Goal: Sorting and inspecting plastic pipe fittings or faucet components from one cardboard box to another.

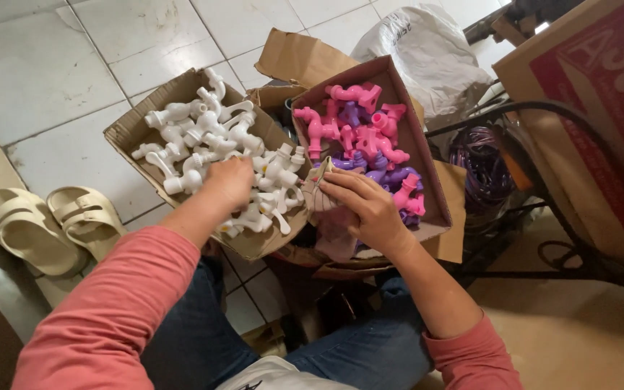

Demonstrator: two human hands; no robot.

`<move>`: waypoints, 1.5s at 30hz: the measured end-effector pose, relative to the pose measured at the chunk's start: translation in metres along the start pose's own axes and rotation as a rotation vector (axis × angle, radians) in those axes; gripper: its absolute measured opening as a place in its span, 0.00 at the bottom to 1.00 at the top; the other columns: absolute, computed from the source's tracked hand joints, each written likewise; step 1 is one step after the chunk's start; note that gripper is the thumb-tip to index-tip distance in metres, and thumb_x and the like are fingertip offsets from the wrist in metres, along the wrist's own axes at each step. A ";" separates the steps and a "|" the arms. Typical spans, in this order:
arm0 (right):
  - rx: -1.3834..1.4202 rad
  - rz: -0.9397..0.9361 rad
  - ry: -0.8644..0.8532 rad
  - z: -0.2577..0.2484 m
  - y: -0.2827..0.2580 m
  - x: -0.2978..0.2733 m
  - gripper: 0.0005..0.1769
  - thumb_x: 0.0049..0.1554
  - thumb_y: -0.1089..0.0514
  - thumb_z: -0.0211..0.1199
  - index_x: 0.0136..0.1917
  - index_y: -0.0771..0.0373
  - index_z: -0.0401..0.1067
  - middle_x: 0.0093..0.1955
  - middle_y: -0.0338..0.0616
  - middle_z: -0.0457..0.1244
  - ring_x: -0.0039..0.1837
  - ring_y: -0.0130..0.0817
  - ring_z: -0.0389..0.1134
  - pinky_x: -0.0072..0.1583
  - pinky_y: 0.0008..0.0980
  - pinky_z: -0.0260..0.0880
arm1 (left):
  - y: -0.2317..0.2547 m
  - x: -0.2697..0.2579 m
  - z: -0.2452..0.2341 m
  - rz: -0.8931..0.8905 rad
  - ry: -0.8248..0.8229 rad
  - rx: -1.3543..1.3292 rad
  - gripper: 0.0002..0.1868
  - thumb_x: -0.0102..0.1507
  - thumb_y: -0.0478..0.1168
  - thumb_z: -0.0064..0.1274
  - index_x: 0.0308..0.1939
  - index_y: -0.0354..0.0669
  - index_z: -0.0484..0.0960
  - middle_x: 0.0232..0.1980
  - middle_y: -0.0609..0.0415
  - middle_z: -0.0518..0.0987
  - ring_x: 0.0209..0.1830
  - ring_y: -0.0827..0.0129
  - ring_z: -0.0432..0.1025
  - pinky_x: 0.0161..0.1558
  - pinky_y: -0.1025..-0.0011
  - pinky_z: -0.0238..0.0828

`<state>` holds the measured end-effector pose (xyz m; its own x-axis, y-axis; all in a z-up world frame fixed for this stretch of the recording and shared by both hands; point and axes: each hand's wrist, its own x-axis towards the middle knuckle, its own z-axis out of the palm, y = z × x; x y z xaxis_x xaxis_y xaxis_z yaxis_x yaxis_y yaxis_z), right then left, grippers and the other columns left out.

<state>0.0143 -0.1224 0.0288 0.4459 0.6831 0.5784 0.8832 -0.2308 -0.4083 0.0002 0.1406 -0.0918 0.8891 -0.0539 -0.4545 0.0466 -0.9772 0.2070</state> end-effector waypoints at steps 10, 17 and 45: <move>0.089 0.073 0.022 -0.003 -0.002 0.004 0.29 0.50 0.79 0.48 0.57 0.64 0.80 0.57 0.50 0.71 0.61 0.53 0.73 0.62 0.45 0.72 | -0.024 -0.018 -0.067 -0.034 0.088 -0.161 0.14 0.59 0.32 0.48 0.47 0.31 0.74 0.47 0.34 0.83 0.53 0.37 0.78 0.53 0.41 0.74; 0.149 0.258 0.117 -0.008 0.002 0.004 0.28 0.50 0.77 0.52 0.58 0.62 0.80 0.55 0.52 0.71 0.59 0.54 0.73 0.58 0.47 0.73 | 0.012 -0.056 -0.102 -0.033 0.141 -0.234 0.08 0.58 0.28 0.47 0.36 0.31 0.82 0.40 0.35 0.85 0.47 0.40 0.81 0.49 0.45 0.77; 0.061 0.585 0.454 0.029 0.076 -0.027 0.16 0.68 0.58 0.49 0.59 0.69 0.73 0.45 0.64 0.68 0.51 0.48 0.70 0.56 0.50 0.69 | 0.094 -0.050 -0.096 0.112 -0.316 -1.674 0.33 0.56 0.57 0.50 0.65 0.56 0.78 0.58 0.50 0.79 0.59 0.57 0.73 0.59 0.61 0.70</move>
<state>0.0651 -0.1379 -0.0385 0.8689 0.1032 0.4841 0.4791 -0.4212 -0.7701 0.0043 0.0714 0.0333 0.8126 -0.3391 -0.4740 0.5696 0.2895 0.7693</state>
